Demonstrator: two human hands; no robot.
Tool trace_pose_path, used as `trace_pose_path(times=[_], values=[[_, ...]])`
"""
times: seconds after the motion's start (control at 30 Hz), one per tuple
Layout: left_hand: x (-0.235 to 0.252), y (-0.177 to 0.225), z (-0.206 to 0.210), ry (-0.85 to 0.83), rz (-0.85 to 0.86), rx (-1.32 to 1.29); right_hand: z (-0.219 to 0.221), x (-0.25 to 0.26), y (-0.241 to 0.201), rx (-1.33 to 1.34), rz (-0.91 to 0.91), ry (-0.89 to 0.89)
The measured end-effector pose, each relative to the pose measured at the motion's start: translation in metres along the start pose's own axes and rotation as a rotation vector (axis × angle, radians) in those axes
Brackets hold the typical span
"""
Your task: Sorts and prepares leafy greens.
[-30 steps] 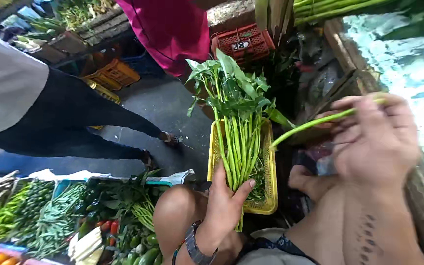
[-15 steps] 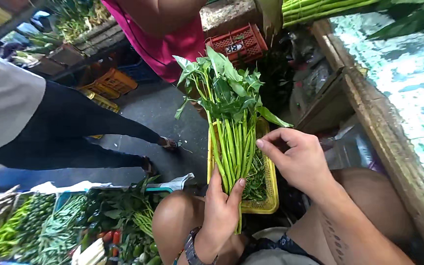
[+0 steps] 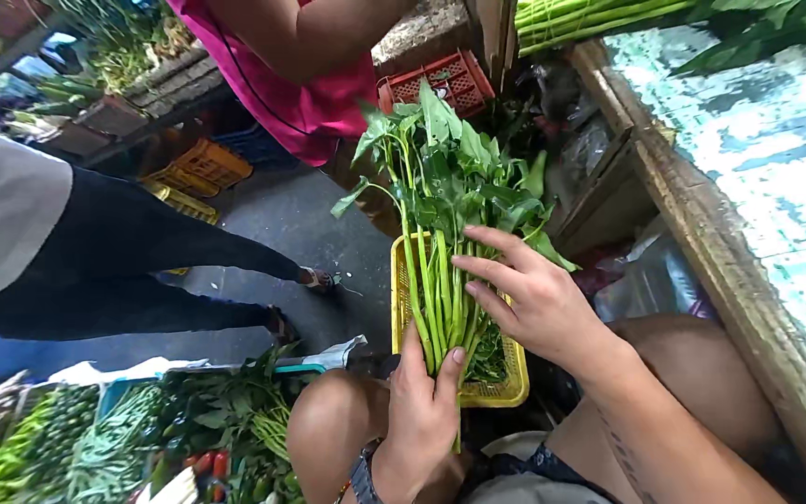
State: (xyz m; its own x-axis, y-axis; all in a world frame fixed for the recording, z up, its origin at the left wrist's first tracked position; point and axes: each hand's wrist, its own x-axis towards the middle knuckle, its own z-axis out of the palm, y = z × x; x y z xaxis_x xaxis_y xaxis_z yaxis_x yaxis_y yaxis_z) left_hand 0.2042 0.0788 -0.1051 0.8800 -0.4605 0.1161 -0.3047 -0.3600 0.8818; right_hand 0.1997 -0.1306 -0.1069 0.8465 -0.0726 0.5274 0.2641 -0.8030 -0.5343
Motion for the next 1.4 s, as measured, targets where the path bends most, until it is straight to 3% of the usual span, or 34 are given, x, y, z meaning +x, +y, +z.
trace_pose_path(times=[0.13,0.4,0.5,0.6,0.67,0.97,1.27,1.4], values=[[-0.002,0.000,0.000,0.042,0.031,-0.124,-0.003,0.001,0.000,-0.031,0.145,0.042],[-0.004,-0.005,0.004,0.047,0.132,0.027,0.000,-0.001,-0.019,0.127,0.487,0.184],[-0.004,-0.004,0.005,0.081,0.135,0.083,-0.001,0.000,-0.016,0.139,0.393,0.249],[-0.004,-0.005,0.005,0.075,0.126,0.162,-0.003,0.002,-0.013,0.070,0.046,0.222],[-0.004,-0.006,0.005,0.072,0.131,0.231,-0.002,0.004,-0.013,0.033,-0.090,0.163],[-0.006,-0.008,0.001,0.003,0.092,0.382,0.004,-0.001,-0.016,-0.146,0.155,-0.113],[-0.005,-0.008,0.006,-0.006,0.113,0.407,0.007,-0.001,-0.023,-0.217,0.160,-0.016],[-0.003,-0.008,0.006,-0.004,0.070,0.388,0.013,-0.002,-0.022,-0.140,0.071,0.049]])
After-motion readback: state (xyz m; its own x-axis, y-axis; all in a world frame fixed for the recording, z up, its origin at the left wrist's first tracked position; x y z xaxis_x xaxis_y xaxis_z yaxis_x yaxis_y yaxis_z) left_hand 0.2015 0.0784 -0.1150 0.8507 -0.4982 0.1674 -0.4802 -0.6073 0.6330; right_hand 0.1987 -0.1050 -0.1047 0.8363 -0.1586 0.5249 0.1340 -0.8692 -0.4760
